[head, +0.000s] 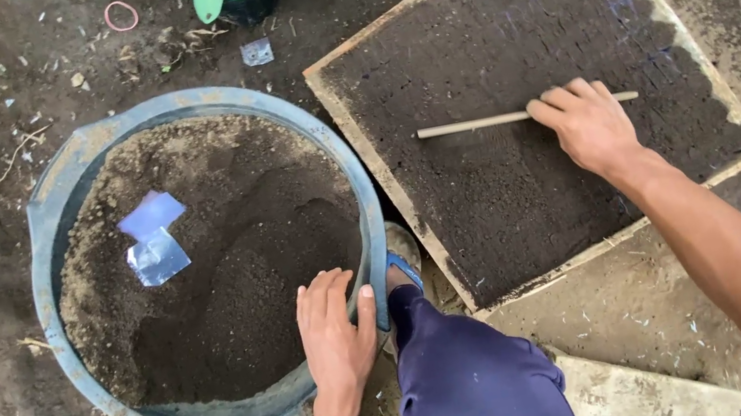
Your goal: The person breaks up clumps of soil with their hands and then uses a wooden stick to level the soil in a rectangular wooden tray. The person repeatedly smooths the surface of the soil in the tray.
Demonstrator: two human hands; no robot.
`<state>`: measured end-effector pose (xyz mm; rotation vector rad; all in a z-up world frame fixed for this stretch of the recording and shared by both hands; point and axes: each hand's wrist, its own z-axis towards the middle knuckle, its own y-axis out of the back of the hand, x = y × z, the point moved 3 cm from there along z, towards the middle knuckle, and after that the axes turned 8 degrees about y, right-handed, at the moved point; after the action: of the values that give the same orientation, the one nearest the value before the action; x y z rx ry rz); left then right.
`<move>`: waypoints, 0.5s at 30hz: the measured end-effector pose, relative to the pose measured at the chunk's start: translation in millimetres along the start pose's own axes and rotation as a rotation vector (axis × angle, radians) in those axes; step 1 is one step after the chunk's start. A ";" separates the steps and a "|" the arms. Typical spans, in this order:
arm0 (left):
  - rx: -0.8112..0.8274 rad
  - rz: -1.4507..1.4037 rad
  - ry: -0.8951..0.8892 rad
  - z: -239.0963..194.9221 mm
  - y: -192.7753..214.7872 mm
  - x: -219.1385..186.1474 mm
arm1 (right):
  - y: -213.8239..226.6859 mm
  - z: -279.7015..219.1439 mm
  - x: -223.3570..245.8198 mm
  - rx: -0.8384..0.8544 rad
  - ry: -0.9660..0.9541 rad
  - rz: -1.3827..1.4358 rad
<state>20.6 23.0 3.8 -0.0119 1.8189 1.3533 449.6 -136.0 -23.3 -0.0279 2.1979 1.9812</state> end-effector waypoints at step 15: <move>0.120 -0.756 0.045 80.1 -84.3 -112.1 | -64.4 -28.1 -42.0 -0.155 -0.229 -0.216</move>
<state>180.7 0.8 3.0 -0.6075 1.6697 0.7080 496.2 -175.5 -77.8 -0.0539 1.8167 1.9242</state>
